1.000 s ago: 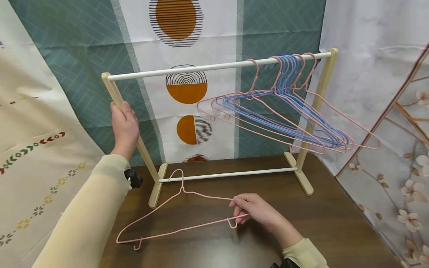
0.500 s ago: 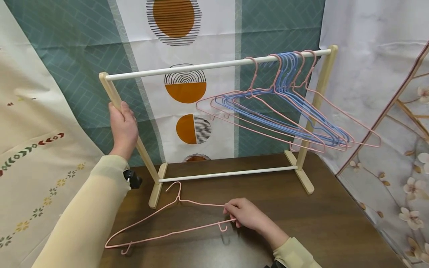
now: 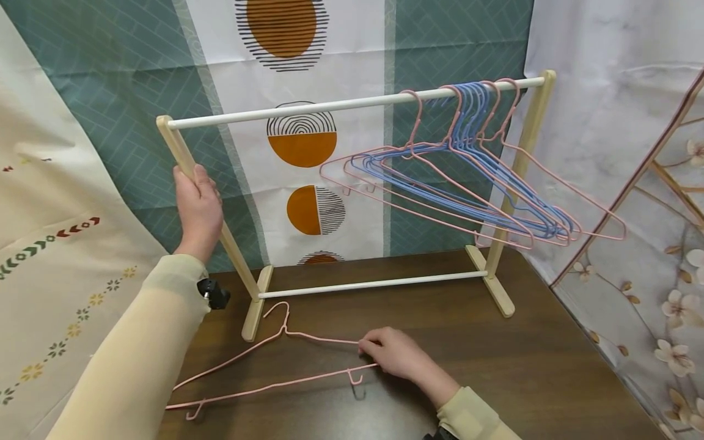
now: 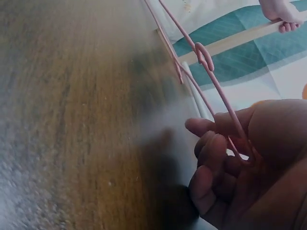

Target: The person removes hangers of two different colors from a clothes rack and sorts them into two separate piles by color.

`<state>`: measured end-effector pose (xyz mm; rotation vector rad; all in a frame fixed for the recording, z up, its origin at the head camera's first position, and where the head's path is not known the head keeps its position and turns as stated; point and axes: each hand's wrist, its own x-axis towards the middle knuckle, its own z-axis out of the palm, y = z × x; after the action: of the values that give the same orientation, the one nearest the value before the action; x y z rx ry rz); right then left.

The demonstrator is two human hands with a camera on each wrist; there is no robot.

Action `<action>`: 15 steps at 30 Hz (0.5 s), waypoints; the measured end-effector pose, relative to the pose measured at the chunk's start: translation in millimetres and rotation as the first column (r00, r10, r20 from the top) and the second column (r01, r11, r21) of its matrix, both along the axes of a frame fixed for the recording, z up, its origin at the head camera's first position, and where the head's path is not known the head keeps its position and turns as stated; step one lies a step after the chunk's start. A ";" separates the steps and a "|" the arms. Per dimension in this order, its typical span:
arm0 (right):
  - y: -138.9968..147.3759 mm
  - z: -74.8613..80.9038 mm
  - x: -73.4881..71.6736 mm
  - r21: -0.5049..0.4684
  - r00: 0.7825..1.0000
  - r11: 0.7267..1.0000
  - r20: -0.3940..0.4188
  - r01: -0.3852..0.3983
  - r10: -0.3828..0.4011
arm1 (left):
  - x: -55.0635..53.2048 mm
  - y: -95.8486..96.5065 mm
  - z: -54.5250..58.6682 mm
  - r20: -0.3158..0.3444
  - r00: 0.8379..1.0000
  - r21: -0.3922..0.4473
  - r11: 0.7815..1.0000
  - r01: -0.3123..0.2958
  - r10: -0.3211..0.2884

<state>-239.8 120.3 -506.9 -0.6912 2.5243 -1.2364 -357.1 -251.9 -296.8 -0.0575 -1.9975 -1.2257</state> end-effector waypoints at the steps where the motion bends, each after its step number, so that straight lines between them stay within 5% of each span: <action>1: -0.1 0.9 0.5 0.021 1.000 1.000 -0.031 0.001 0.000 | 0.1 0.4 0.5 0.001 1.000 -0.001 1.000 0.002 -0.002; 6: -1.1 2.4 2.7 0.112 0.985 0.993 -0.170 0.028 -0.008 | 2.5 0.6 3.0 0.013 1.000 0.001 1.000 0.020 -0.020; 11: -2.1 -0.2 1.9 0.131 0.980 0.991 -0.200 0.038 -0.011 | 5.8 -2.6 4.5 0.024 0.998 0.004 0.998 0.058 -0.058; 15: -1.8 -1.6 2.7 0.135 0.978 0.989 -0.206 0.053 -0.024 | 7.4 -6.7 4.3 0.049 0.999 -0.079 0.997 -0.008 0.012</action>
<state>-237.1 118.5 -508.6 -0.7742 2.7714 -1.0340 -349.6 -258.7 -292.5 -0.0566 -2.0863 -1.1521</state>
